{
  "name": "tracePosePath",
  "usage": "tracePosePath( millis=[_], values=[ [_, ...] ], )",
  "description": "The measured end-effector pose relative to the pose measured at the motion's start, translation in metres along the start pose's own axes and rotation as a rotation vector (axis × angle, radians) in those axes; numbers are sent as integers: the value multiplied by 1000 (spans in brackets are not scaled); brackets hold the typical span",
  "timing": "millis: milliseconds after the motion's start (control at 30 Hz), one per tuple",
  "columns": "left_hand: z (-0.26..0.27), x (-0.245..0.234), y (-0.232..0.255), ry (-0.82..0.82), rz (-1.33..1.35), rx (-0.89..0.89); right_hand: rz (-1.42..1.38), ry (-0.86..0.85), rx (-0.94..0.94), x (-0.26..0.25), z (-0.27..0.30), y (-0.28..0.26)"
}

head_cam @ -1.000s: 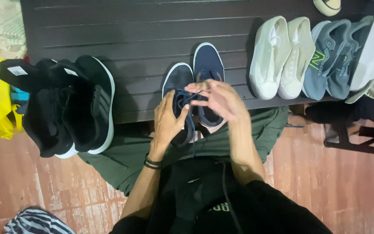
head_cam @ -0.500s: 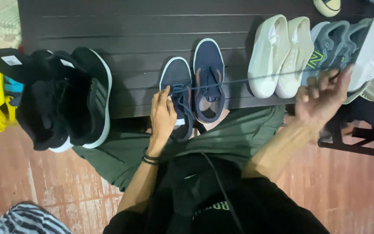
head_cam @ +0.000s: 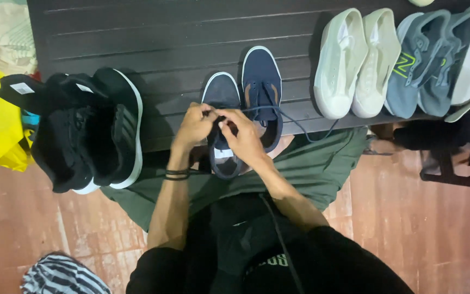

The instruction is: A person is lacing a pair of blue sneakers and tying the laces on a low bench.

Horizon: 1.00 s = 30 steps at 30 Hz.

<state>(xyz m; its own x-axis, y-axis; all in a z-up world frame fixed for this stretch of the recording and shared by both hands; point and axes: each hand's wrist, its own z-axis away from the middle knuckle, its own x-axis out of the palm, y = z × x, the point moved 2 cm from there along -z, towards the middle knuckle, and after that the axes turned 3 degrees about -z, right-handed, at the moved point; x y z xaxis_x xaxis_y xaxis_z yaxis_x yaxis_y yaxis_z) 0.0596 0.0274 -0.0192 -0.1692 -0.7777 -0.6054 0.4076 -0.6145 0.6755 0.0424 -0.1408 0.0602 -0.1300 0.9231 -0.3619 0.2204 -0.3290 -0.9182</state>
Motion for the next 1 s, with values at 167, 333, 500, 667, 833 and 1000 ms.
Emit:
tracePosePath(
  millis=[167,333,500,667,833,1000],
  values=[
    [-9,10,-22,-113,140,157,75,-22,-14,9,0,9],
    [11,-28,18,-145,93,177,121,-32,-21,9,2,-1],
    [19,-54,39,-250,28,219,160,-10,-60,11,2,-6],
    [18,-60,35,-174,251,299,196,-68,10,15,3,12],
    [16,-51,36,-149,581,229,218,-28,14,24,7,19],
    [34,-59,47,-296,1089,31,229,7,8,24,5,20]
  ],
)
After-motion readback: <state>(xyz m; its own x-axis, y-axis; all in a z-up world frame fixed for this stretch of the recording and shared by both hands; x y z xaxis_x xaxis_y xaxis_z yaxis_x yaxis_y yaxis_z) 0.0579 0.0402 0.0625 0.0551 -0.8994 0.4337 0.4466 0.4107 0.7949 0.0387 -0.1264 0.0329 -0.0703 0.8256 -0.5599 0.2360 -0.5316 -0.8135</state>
